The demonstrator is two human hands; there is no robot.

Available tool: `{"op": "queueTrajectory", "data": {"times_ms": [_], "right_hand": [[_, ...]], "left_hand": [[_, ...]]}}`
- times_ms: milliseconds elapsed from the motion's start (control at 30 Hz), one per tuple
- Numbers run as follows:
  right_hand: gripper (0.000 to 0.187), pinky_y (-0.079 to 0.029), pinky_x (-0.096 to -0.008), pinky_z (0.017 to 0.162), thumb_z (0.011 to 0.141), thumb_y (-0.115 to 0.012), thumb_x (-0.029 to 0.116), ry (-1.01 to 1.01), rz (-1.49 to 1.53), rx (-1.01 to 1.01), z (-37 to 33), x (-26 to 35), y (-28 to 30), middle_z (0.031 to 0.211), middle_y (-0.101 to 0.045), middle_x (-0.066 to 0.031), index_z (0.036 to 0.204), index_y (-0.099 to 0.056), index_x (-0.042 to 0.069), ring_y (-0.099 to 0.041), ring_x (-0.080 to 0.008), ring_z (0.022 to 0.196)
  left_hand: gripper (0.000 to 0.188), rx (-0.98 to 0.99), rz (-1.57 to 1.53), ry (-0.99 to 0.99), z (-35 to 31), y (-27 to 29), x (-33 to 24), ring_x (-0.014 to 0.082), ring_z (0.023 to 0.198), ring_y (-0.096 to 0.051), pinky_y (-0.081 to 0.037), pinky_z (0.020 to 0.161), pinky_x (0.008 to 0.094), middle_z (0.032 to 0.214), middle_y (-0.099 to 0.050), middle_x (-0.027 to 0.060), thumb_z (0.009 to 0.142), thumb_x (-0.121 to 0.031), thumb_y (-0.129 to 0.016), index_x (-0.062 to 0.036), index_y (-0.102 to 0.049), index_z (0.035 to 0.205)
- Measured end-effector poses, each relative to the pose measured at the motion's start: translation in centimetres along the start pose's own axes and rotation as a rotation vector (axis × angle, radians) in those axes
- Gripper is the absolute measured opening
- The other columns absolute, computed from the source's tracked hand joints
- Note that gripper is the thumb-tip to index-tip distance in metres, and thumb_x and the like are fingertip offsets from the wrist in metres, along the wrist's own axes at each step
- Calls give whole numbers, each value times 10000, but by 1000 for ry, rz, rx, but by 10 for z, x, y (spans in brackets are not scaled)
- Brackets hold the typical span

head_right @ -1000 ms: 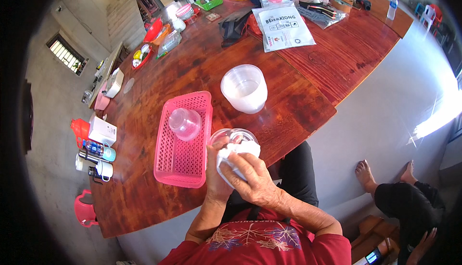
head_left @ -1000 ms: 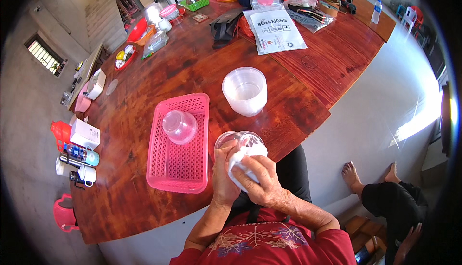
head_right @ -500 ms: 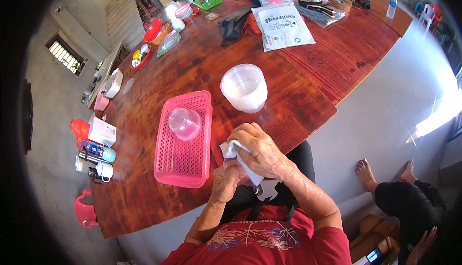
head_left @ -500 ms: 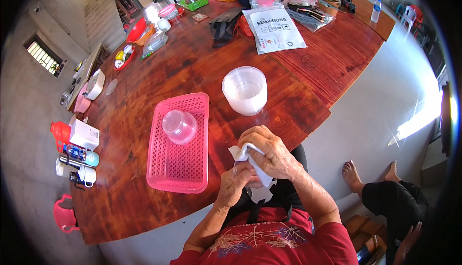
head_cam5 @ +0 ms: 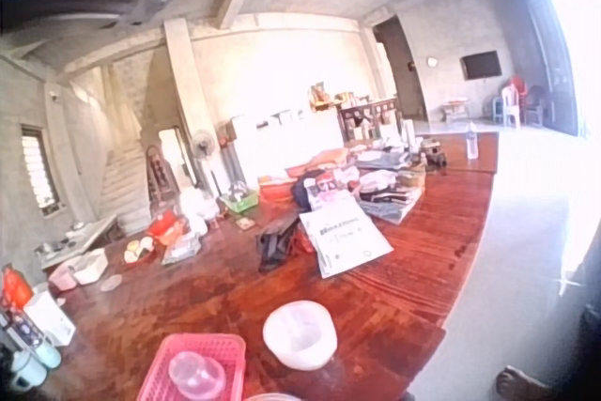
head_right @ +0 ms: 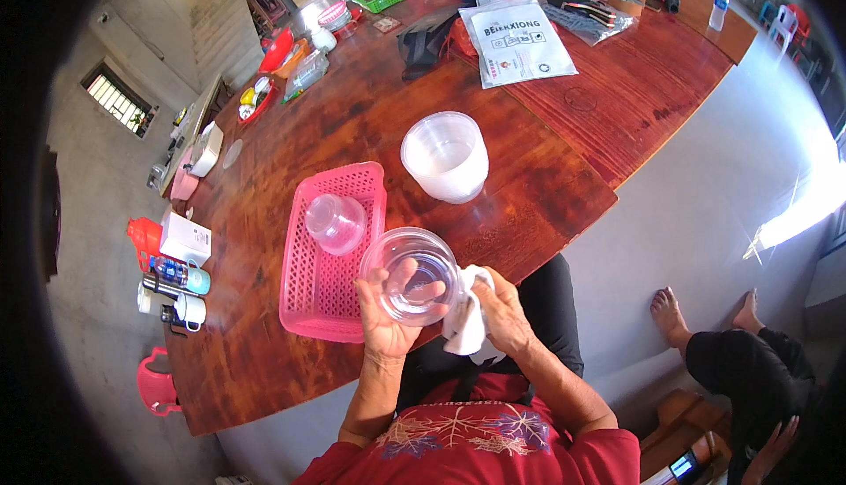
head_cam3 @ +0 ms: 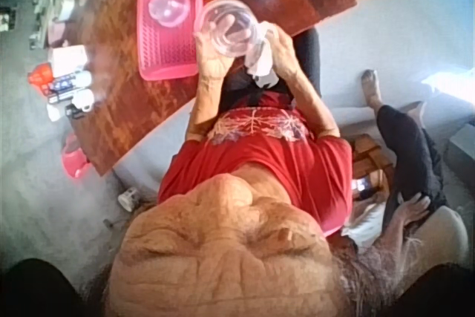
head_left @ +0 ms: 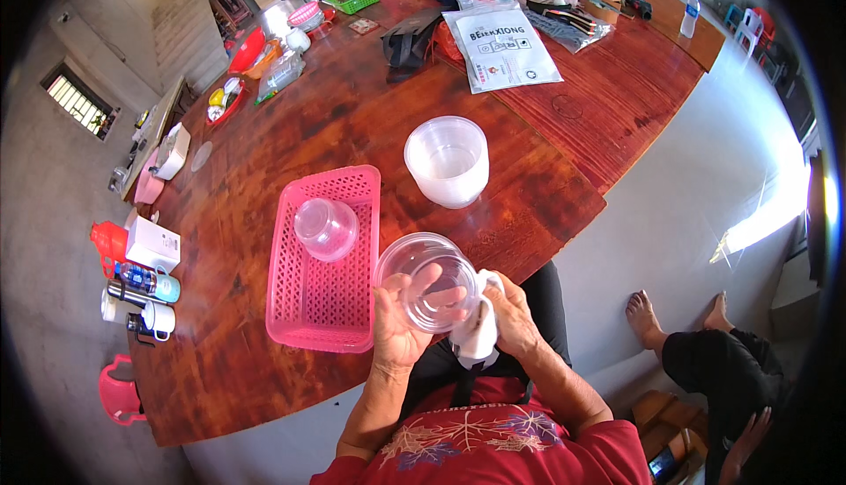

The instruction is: The person carries a pink basket containing plastic containers to a wooden table. They take out a white bowl and a clear plastic cup, wiping each with a white cloth. The person wipes the inside and outside of the items and places them back into the basket.

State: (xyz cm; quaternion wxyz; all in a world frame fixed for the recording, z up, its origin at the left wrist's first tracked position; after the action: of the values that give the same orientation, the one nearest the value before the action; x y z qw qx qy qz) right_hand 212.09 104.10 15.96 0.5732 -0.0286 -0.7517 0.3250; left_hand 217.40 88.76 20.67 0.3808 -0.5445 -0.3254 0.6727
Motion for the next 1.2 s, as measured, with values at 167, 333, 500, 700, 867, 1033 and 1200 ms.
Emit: {"op": "queueTrajectory", "data": {"times_ms": [167, 333, 500, 700, 867, 1033, 1200], "right_hand": [[423, -497, -382, 897, 982, -434, 286, 20, 513, -79, 9, 19, 1, 1220, -571, -162, 1283, -464, -9, -592, -230, 1043], [615, -451, -340, 930, 809, -726, 140, 121, 420, 122, -5, 39, -27, 1194, -569, -104, 1326, -434, -19, -548, -168, 1075], [461, -489, -297, 835, 833, -694, 96, 300, -127, 98, -18, 76, -27, 1036, -641, -63, 1243, -510, -10, -606, -131, 925], [406, -520, -369, 760, 762, -734, 108, 699, -741, 452, -21, 74, -57, 988, -579, -190, 1086, -530, -27, -612, -349, 865], [423, -477, -442, 851, 863, -594, 380, 735, -973, 739, -19, 68, -56, 1032, -540, -179, 1021, -571, -12, -557, -358, 993], [324, -461, -452, 833, 840, -608, 327, 664, -1253, 728, -15, 94, -46, 954, -534, -120, 945, -619, 20, -555, -305, 915], [355, -454, -427, 846, 873, -509, 261, 262, -693, 793, -4, 92, -36, 1069, -530, -192, 1099, -547, -11, -543, -334, 972]], "left_hand": [[427, -25, -298, 32, 0, 10, 13, 471, 1154, -512, -419, 920, 671, 1369, -491, 86, 947, -503, -408, -213, -560, 1221], [507, -302, -313, 111, -1, 22, 36, 328, 1117, -569, -479, 939, 525, 1305, -529, 101, 917, -528, -462, -168, -483, 1274], [759, -588, 301, 66, 5, -20, 12, 321, 1244, -432, -459, 973, 444, 1390, -358, 158, 883, -425, -604, -120, -204, 1451], [882, -239, 621, 14, 5, -40, 4, 317, 1195, -482, -438, 981, 438, 1364, -352, 191, 821, -481, -643, -98, -162, 1455], [842, -227, 459, 36, 0, -28, 7, 360, 1085, -561, -498, 916, 455, 1255, -464, 224, 838, -503, -614, -31, -216, 1411], [735, -295, 382, 71, -1, -13, 4, 340, 1081, -569, -526, 875, 455, 1230, -512, 195, 881, -515, -557, -71, -268, 1391], [650, -298, 114, 179, 1, -1, 10, 355, 1058, -583, -583, 747, 480, 1220, -508, 193, 921, -508, -478, -69, -311, 1370]]}}
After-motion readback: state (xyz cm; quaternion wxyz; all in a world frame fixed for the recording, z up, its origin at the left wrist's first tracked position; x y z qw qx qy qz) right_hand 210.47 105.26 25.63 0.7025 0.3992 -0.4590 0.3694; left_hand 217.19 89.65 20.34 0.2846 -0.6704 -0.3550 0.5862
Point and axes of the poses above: each hand's wrist, its own z-axis towards the middle knuckle, its own y-axis out of the back of the hand, x = y × z, the point moved 3 cm from there along z, towards the middle knuckle
